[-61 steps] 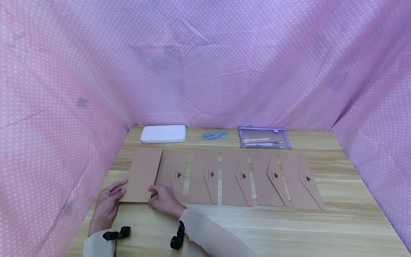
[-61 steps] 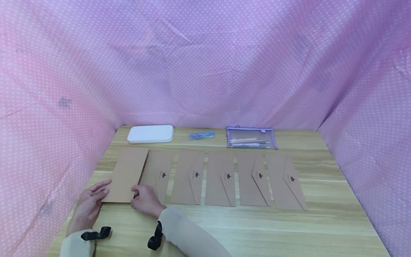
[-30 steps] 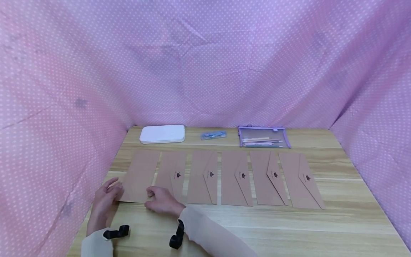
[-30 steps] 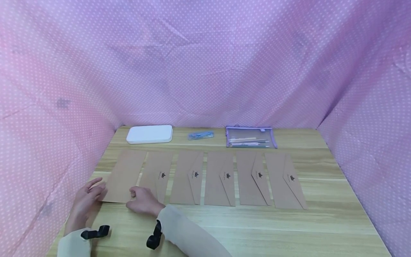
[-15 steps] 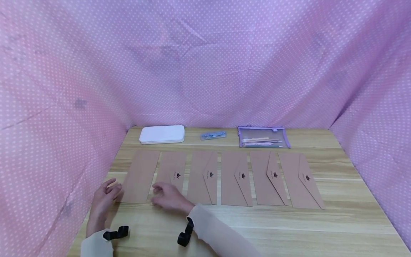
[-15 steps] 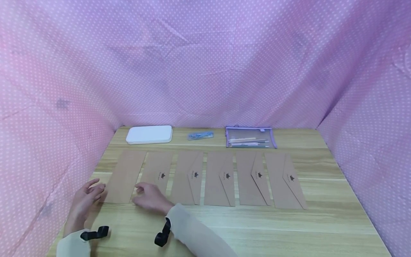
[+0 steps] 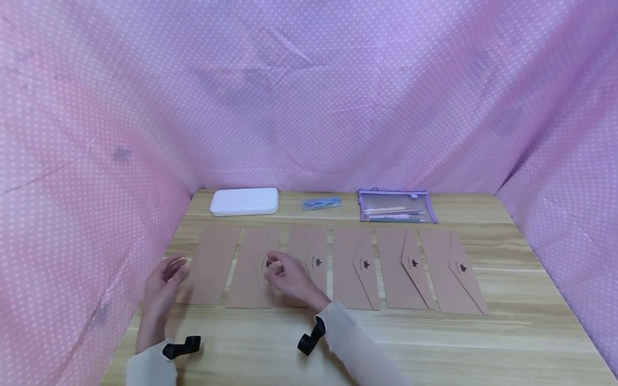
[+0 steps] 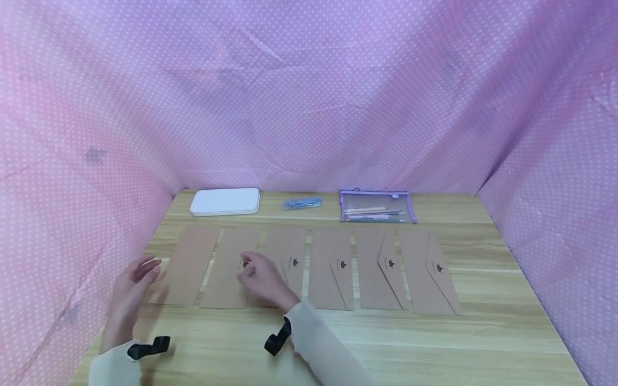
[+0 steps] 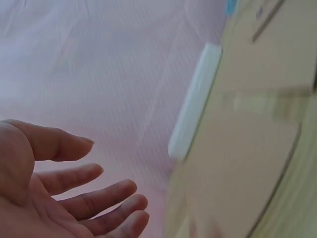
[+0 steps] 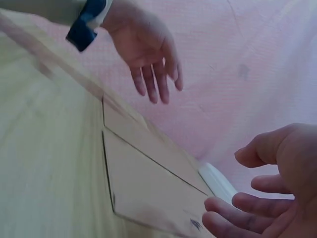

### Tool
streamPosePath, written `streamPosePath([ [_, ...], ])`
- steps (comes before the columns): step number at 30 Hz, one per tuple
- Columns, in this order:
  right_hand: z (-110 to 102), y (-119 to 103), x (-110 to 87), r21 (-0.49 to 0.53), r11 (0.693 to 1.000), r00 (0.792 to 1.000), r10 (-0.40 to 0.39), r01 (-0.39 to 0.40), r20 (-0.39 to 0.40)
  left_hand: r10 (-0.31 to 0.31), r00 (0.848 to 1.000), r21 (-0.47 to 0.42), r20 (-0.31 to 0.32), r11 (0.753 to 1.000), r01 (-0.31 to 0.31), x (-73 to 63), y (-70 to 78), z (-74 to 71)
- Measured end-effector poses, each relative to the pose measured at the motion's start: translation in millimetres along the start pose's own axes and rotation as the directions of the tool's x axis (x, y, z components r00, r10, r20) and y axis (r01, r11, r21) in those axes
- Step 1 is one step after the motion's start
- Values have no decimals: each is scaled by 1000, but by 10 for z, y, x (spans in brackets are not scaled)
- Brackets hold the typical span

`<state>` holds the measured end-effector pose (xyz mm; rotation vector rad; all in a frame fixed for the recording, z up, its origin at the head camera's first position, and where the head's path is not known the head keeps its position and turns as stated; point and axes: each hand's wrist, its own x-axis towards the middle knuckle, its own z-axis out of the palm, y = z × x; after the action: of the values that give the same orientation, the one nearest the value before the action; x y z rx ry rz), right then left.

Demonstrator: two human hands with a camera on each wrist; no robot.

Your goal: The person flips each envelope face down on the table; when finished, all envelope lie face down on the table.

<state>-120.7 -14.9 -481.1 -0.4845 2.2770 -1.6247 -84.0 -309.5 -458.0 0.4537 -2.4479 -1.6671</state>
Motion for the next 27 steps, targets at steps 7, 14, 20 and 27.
streamPosePath([
  [7, -103, 100, -72, -287, 958, 998, -42, 26, -49, 68, 988, -230, 142, 973, -34, -44, 110, 315],
  [14, -45, 250, -73, -526, 845, 995, -98, 95, 24, 64, 933, -310, 354, 949, 53, -48, 15, 507],
  [20, 10, 319, -45, -653, 745, 990, -69, 134, 124, 96, 890, -346, 446, 936, 72, -45, -20, 610],
  [27, 81, 353, -17, -768, 621, 986, -49, 154, 159, 46, 849, -287, 527, 949, 127, -54, 33, 655],
])
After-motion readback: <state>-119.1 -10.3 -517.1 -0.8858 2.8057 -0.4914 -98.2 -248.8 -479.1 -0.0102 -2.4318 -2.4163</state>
